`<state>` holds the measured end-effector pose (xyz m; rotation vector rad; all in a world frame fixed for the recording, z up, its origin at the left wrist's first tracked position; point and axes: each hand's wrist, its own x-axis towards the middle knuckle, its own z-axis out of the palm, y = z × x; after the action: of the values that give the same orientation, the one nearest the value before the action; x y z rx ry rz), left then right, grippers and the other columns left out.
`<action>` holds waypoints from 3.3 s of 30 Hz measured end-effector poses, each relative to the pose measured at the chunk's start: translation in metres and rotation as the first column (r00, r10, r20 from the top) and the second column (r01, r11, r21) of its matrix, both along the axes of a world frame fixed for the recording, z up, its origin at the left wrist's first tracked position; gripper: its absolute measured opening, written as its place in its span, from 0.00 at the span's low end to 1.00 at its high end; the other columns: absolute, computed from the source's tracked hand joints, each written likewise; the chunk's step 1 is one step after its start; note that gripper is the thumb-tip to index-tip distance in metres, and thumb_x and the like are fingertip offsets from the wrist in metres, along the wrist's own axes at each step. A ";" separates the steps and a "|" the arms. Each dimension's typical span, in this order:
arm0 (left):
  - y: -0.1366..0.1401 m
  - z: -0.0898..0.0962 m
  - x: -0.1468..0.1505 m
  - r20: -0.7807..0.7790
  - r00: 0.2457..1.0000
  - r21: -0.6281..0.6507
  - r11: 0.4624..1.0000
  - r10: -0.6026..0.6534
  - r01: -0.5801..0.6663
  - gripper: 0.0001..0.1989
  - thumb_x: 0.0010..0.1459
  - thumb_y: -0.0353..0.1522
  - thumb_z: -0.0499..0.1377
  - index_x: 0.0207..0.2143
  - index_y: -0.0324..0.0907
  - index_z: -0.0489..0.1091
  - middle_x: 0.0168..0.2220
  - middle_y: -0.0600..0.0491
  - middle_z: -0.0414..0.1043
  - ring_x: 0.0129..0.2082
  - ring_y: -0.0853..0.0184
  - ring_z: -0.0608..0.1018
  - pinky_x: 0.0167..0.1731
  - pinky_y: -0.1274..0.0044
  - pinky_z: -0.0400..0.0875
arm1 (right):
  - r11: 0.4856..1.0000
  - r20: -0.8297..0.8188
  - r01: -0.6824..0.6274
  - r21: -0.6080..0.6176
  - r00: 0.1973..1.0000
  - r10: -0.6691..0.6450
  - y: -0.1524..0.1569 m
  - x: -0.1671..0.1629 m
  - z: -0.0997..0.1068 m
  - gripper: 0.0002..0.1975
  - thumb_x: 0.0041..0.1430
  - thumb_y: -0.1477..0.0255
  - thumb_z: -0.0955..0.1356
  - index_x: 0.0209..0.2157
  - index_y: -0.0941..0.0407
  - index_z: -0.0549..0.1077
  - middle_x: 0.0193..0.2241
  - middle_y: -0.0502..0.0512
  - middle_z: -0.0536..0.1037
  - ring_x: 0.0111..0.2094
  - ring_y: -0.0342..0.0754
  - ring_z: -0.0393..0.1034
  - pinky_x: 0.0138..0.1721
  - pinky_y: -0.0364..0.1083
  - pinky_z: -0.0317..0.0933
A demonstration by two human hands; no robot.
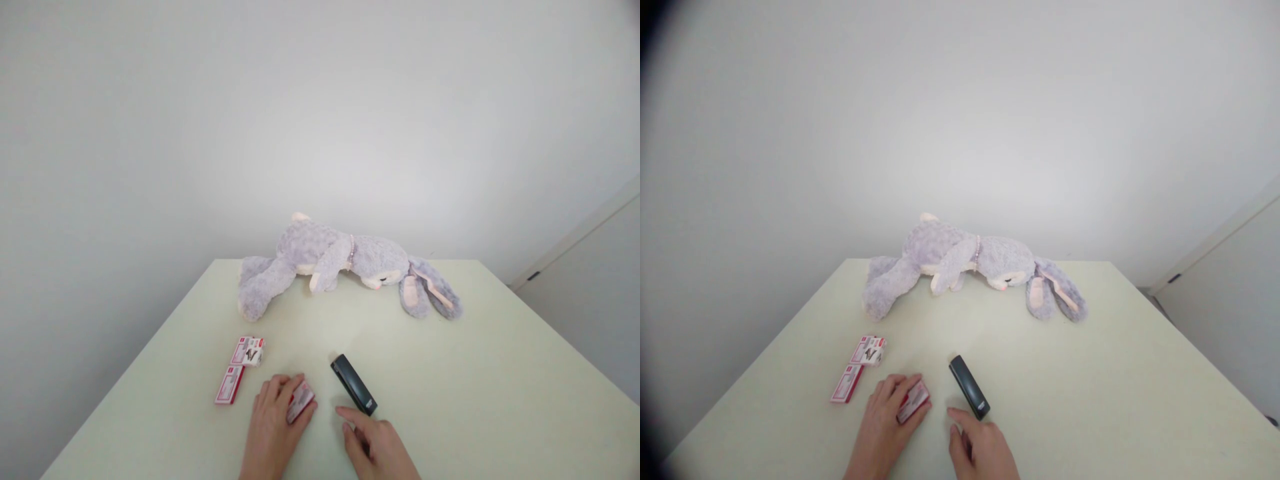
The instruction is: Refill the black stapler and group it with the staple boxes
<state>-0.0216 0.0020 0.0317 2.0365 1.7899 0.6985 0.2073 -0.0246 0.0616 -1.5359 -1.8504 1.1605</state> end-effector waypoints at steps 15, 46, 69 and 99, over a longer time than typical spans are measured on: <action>-0.011 0.018 0.009 -0.195 0.956 -0.096 0.965 0.220 -0.242 0.23 0.66 0.43 0.52 0.60 0.48 0.65 0.50 0.46 0.74 0.46 0.56 0.80 0.47 0.66 0.71 | 0.952 0.043 0.290 0.097 0.954 -0.295 0.017 0.042 0.004 0.23 0.66 0.55 0.64 0.54 0.53 0.76 0.23 0.46 0.69 0.25 0.46 0.66 0.29 0.43 0.58; -0.002 0.027 -0.011 0.309 0.939 -0.207 0.974 0.154 -0.092 0.25 0.65 0.51 0.53 0.55 0.45 0.70 0.30 0.56 0.70 0.29 0.65 0.73 0.31 0.75 0.66 | 0.973 -0.234 0.208 -0.099 0.946 -0.226 -0.002 0.015 -0.049 0.25 0.63 0.58 0.67 0.56 0.58 0.67 0.21 0.41 0.60 0.24 0.44 0.58 0.28 0.44 0.52; -0.004 0.038 -0.013 0.132 0.976 -0.179 0.965 -0.172 0.194 0.30 0.50 0.31 0.64 0.57 0.51 0.67 0.55 0.49 0.68 0.55 0.57 0.73 0.56 0.67 0.69 | 0.976 -0.266 0.200 -0.086 0.939 -0.216 -0.001 0.017 -0.052 0.26 0.65 0.55 0.67 0.57 0.57 0.68 0.22 0.41 0.59 0.24 0.45 0.58 0.28 0.43 0.51; 0.012 0.002 -0.151 -0.234 0.969 -0.227 0.965 0.076 -0.130 0.33 0.50 0.42 0.62 0.59 0.46 0.66 0.59 0.45 0.69 0.58 0.49 0.71 0.56 0.59 0.66 | 0.948 -0.281 0.303 -0.094 0.906 -0.317 0.001 0.008 -0.049 0.30 0.59 0.49 0.68 0.53 0.57 0.71 0.20 0.41 0.59 0.23 0.43 0.56 0.27 0.43 0.49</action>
<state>-0.1729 0.0135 0.0338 1.9312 2.0073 0.2669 0.2155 -0.0241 0.0122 -1.5215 -1.3371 1.2106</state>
